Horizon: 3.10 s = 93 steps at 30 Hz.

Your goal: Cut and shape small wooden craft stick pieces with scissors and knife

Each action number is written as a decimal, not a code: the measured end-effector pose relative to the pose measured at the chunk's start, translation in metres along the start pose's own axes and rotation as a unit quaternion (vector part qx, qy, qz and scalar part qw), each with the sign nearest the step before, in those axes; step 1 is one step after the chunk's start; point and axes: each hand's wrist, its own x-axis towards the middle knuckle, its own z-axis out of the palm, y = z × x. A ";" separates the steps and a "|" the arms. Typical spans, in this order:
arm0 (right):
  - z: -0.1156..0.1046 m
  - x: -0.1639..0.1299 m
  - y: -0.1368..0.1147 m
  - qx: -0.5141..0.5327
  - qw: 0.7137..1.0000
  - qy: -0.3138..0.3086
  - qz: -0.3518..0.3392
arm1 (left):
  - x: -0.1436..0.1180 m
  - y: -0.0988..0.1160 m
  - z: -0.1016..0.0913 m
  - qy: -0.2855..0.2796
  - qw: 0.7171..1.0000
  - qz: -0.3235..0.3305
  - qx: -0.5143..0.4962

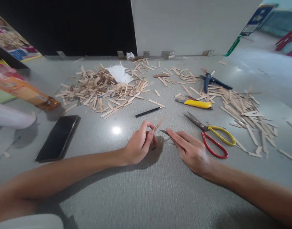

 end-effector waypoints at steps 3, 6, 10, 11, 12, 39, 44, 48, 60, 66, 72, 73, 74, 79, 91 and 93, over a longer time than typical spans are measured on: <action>0.001 -0.002 0.001 -0.009 1.000 0.001 -0.001 | 0.000 -0.001 0.000 -0.024 1.000 0.001 -0.016; 0.001 -0.003 0.001 -0.015 1.000 -0.005 -0.004 | 0.000 -0.002 0.000 -0.041 0.999 0.003 -0.027; 0.001 -0.003 0.001 -0.024 1.000 -0.008 -0.004 | -0.001 -0.002 0.000 -0.054 0.998 0.002 -0.036; 0.001 -0.003 0.001 -0.025 1.000 -0.008 -0.004 | -0.002 -0.002 -0.001 -0.057 0.998 0.001 -0.037; 0.000 -0.003 0.001 -0.027 1.000 -0.008 -0.005 | -0.002 -0.002 -0.001 -0.058 0.998 0.001 -0.037; 0.000 -0.004 0.002 -0.030 0.999 -0.010 -0.002 | 0.002 0.002 -0.003 -0.097 0.995 -0.013 -0.023; -0.001 -0.002 0.001 -0.041 0.999 0.007 -0.003 | 0.005 0.005 -0.004 -0.120 0.989 -0.035 -0.076; -0.001 -0.003 0.001 -0.053 0.999 0.004 -0.003 | 0.006 0.006 -0.005 -0.119 0.990 -0.038 -0.063; -0.003 -0.001 0.002 -0.022 1.000 0.006 -0.013 | 0.007 0.005 -0.006 -0.126 0.989 -0.029 -0.070; -0.003 0.000 0.002 0.007 1.000 0.009 -0.017 | 0.009 0.011 -0.009 -0.161 0.977 -0.039 -0.137; -0.005 0.003 0.001 0.018 1.000 0.022 -0.006 | 0.011 0.012 -0.012 -0.178 0.963 -0.058 -0.194; -0.005 0.003 0.001 0.020 1.000 0.023 -0.003 | 0.011 0.011 -0.011 -0.177 0.962 -0.060 -0.198; -0.004 0.003 0.000 0.020 1.000 0.022 -0.001 | 0.011 0.011 -0.011 -0.176 0.962 -0.061 -0.200; -0.004 0.003 0.001 0.023 0.999 0.025 -0.010 | 0.011 0.009 -0.010 -0.162 0.965 -0.066 -0.195; -0.001 0.001 0.000 -0.014 0.999 0.032 0.020 | 0.008 0.006 -0.006 -0.028 0.998 -0.030 -0.041; -0.001 0.001 0.000 -0.026 0.999 0.027 0.021 | 0.007 0.006 -0.005 -0.015 1.000 -0.012 -0.007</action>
